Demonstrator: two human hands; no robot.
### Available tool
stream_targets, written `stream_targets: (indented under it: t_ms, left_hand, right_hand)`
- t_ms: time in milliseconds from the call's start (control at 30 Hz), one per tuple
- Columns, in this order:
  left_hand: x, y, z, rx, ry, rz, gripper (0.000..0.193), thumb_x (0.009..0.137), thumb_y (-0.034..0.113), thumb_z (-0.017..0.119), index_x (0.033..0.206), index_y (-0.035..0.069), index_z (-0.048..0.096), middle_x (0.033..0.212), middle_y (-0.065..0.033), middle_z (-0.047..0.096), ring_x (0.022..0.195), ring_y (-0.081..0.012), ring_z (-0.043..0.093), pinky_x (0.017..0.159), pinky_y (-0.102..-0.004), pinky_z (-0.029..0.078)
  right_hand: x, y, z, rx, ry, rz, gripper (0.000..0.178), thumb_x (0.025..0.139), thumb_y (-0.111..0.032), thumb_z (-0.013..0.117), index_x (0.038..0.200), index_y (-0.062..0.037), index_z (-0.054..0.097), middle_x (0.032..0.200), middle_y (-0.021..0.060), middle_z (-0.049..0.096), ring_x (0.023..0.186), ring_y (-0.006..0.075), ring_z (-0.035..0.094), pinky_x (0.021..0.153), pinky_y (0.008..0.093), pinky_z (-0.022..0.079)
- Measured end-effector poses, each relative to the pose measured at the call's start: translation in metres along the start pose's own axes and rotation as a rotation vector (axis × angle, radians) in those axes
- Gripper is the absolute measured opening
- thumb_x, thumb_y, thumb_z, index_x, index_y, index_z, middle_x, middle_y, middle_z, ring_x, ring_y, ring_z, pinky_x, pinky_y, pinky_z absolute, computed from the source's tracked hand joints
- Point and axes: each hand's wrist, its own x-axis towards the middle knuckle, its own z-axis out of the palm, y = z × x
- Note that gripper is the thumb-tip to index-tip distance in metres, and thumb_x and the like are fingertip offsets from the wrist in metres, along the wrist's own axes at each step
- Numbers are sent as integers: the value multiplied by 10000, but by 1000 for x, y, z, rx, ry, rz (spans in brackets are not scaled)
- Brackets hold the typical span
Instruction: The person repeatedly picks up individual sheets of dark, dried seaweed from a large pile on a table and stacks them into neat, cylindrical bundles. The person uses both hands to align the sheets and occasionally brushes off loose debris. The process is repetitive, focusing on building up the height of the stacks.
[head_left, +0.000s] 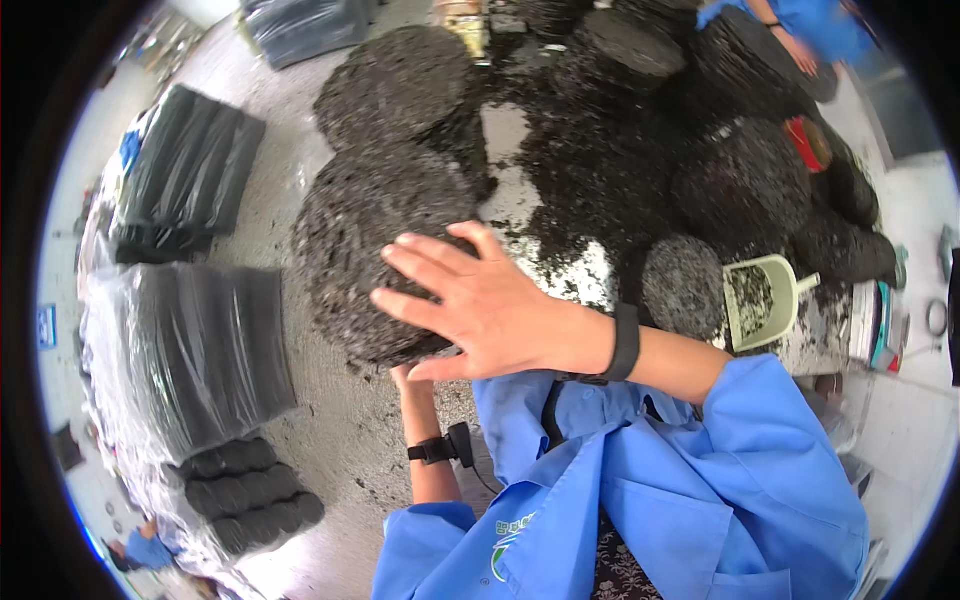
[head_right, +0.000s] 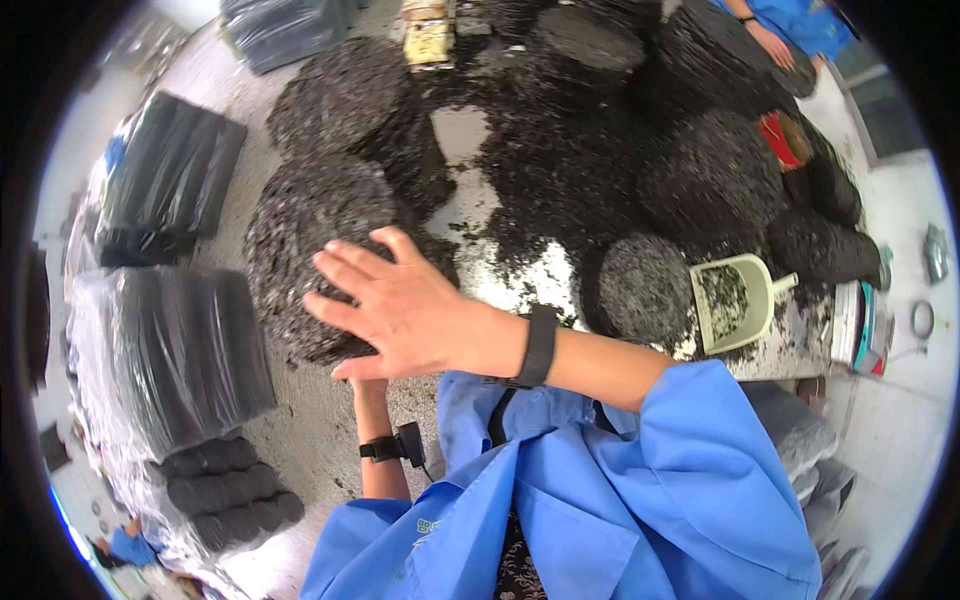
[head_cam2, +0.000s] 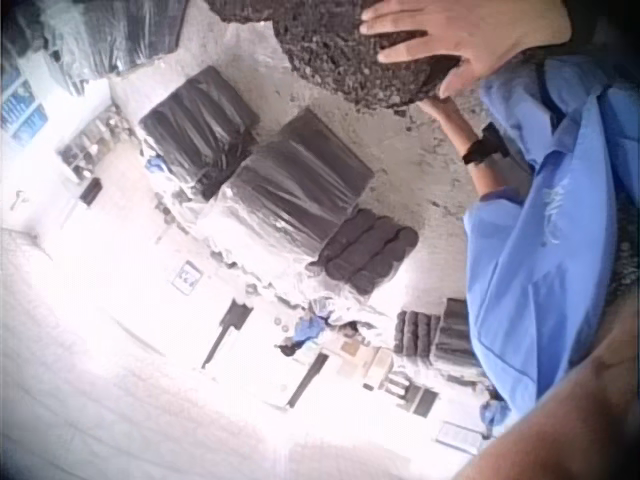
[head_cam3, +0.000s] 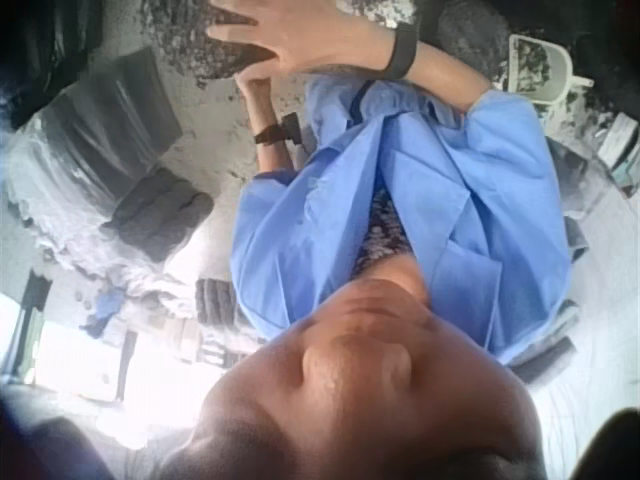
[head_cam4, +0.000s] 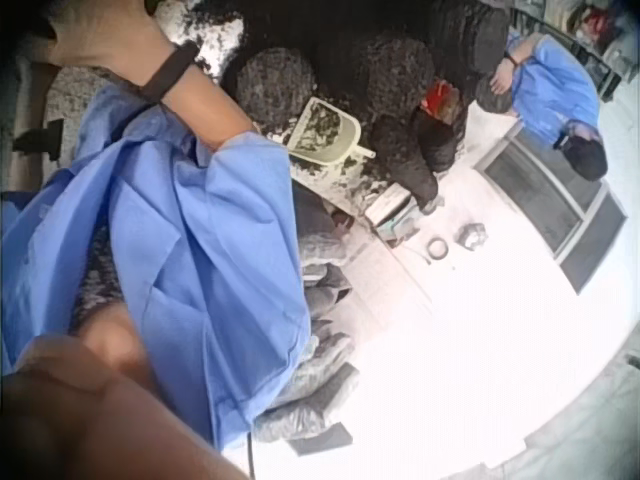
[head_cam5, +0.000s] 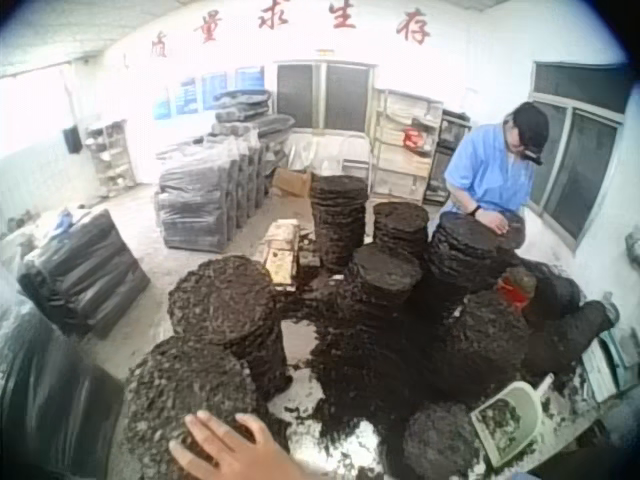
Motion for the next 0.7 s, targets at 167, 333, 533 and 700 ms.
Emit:
stream_targets:
  t_ms: [167, 333, 533, 700]
  left_hand:
    - [-14, 17, 21, 132, 40, 30, 532, 894, 417, 445, 1319, 97, 427, 1288, -106, 479, 1168, -276, 474, 960, -453, 422]
    - [-30, 10, 42, 318, 92, 65, 533, 857, 426, 486, 1262, 79, 476, 1207, -106, 523, 1093, -262, 514, 898, -453, 456]
    - [-7, -20, -24, 302, 585, -71, 466, 914, 535, 387, 1171, 153, 463, 1001, -61, 569, 925, -208, 523, 885, -468, 385]
    - [-35, -96, 22, 518, 550, -175, 749, 875, 519, 497, 1443, 100, 246, 1393, -131, 314, 1284, -267, 315, 1059, -473, 250]
  right_hand:
    - [-11, 0, 2, 90, 173, -29, 691, 791, -615, 538, 1284, -133, 489, 1378, 227, 397, 1333, 335, 326, 1064, 581, 173]
    - [-46, 7, -14, 176, 388, -68, 632, 742, -513, 669, 1226, -139, 508, 1344, 178, 427, 1325, 314, 337, 1050, 573, 217]
    - [-218, 67, -28, -94, 340, 386, 542, 721, -304, 718, 1173, -87, 512, 1294, 171, 459, 1180, 324, 465, 934, 477, 384]
    - [-441, 110, -41, -404, 553, 1095, 469, 751, -222, 688, 1143, -32, 513, 1184, 245, 508, 1081, 423, 503, 907, 472, 421]
